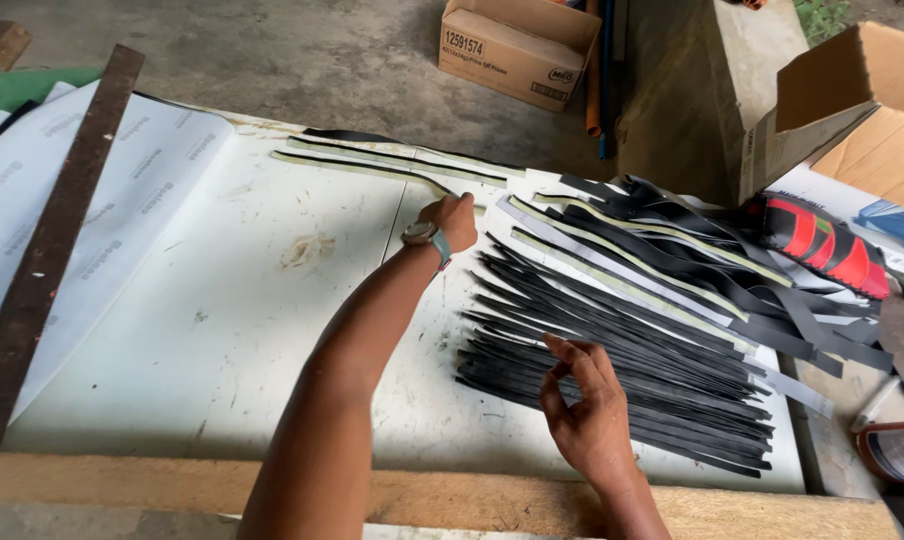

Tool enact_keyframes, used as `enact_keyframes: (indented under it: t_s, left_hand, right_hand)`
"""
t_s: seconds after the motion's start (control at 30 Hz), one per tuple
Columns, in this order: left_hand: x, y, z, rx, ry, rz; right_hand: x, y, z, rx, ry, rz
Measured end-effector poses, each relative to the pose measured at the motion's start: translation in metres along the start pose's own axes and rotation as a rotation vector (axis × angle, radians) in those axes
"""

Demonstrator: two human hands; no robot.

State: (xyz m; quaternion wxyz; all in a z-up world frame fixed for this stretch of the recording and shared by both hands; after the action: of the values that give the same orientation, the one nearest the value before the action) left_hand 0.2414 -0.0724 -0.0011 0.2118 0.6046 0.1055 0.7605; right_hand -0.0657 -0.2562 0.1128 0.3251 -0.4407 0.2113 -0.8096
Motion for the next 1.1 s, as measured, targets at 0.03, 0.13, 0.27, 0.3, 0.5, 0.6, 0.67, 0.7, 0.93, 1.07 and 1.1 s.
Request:
enact_keyframes:
  t_s: [0.03, 0.13, 0.27, 0.3, 0.5, 0.6, 0.67, 0.7, 0.93, 1.07, 1.1]
  left_hand:
    - [0.001, -0.007, -0.01, -0.003, 0.036, -0.015]
    - [0.013, -0.024, -0.042, -0.032, 0.109, -0.035]
    - [0.054, -0.028, -0.082, -0.092, 0.195, -0.087]
    - [0.07, -0.024, -0.093, -0.107, 0.235, -0.126]
    - [0.183, 0.022, -0.159, -0.164, 0.07, -0.588]
    - [0.225, 0.052, -0.192, -0.287, -0.244, -0.903]
    - [0.242, 0.072, -0.212, -0.425, -0.443, -1.072]
    - [0.249, 0.081, -0.224, -0.49, -0.512, -1.156]
    - [0.273, 0.101, -0.263, -0.611, -0.57, -1.19]
    - [0.265, 0.081, -0.273, -0.614, -0.403, -1.074]
    - [0.26, 0.071, -0.275, -0.568, -0.367, -1.008]
  right_hand:
    - [0.001, 0.0, -0.001, -0.011, 0.002, -0.005]
    - [0.003, 0.004, -0.009, -0.143, -0.017, 0.025]
    - [0.005, 0.002, -0.023, -0.088, -0.008, 0.068]
    - [0.005, 0.001, -0.026, -0.099, -0.011, 0.082]
    - [0.024, -0.024, -0.021, 0.06, 0.055, 0.149]
    - [0.036, -0.043, -0.008, 0.133, 0.016, 0.248]
    - [0.033, -0.049, -0.002, 0.061, -0.148, 0.442]
    - [0.03, -0.053, -0.004, 0.029, -0.225, 0.539]
    - [0.032, -0.046, -0.037, -0.265, -0.741, 1.081]
    - [0.072, -0.008, -0.041, -0.334, -0.688, 0.626]
    - [0.084, 0.003, -0.037, -0.361, -0.652, 0.46]
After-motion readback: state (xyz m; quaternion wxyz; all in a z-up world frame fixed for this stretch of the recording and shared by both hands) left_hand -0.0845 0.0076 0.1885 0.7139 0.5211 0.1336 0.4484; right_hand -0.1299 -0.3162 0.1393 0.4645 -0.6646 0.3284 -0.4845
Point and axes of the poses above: each hand's wrist, its own z-axis towards the middle knuckle, its own x-axis out of the back of the hand, y = z × x, the point moved 3 cm from there along z, towards the middle knuckle, and after that the axes turned 11 degrees about y, right-handed, at the moved point
